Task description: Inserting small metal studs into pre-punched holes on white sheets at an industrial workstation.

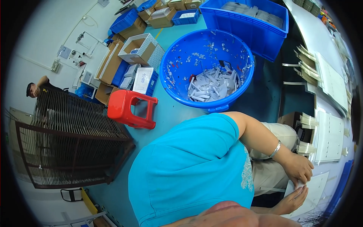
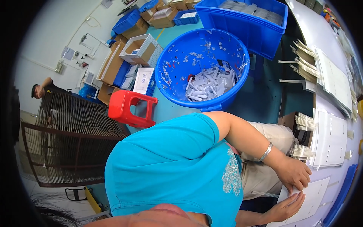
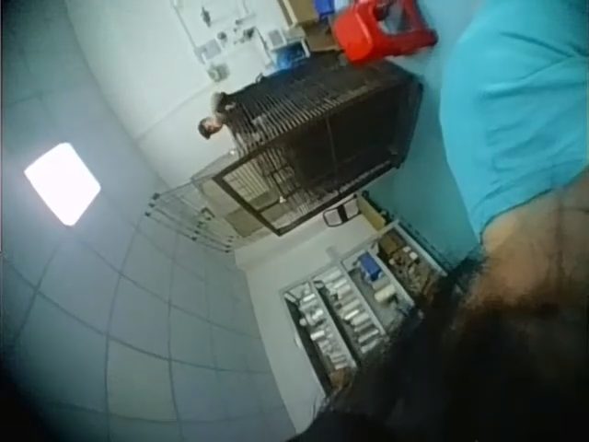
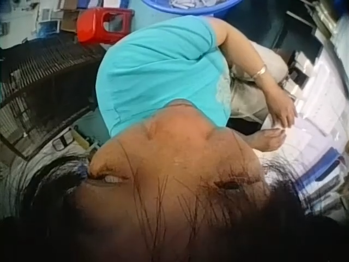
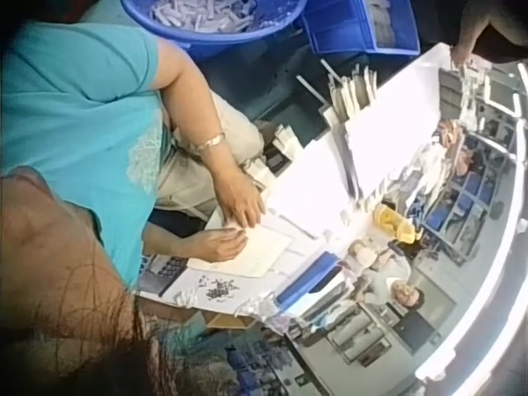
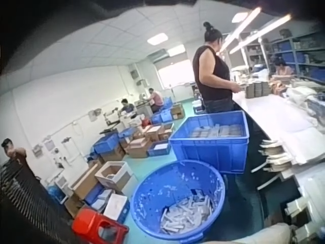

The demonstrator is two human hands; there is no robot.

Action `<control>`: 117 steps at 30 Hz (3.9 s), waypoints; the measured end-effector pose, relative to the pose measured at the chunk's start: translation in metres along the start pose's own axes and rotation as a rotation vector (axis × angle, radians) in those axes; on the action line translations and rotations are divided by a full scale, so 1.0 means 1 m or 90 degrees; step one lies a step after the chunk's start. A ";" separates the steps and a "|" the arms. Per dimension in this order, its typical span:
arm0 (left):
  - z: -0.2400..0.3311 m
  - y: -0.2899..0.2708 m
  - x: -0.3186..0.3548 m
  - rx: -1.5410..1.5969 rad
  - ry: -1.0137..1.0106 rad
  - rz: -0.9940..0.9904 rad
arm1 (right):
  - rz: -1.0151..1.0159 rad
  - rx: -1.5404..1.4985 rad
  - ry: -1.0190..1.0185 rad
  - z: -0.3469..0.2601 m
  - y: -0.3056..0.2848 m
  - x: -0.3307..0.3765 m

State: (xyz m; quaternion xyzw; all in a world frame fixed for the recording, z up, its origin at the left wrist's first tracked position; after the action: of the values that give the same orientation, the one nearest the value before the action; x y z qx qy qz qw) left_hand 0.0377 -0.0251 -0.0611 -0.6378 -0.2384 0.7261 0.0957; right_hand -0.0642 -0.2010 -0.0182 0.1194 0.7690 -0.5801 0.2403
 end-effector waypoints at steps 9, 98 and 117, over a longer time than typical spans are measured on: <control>0.003 -0.006 -0.004 0.044 -0.015 -0.020 | 0.010 0.003 0.001 -0.006 -0.004 0.001; -0.127 -0.184 0.013 0.811 -1.089 -0.291 | -0.202 -0.358 0.371 -0.078 0.006 -0.099; -0.138 -0.192 -0.040 1.004 -0.904 -0.205 | 0.061 -1.019 0.670 0.007 0.089 -0.204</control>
State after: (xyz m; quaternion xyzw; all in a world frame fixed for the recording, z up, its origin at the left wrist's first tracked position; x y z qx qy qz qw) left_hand 0.1472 0.1549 0.0542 0.2111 0.2152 0.8587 0.4145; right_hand 0.1529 -0.1618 0.0091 0.1965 0.9411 0.2554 -0.1023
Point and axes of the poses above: each hand's wrist, its own x-axis away from the middle knuckle, its own y-axis out of the palm, z = x × y, the point moved 1 cm from there along -x, towards the middle knuckle
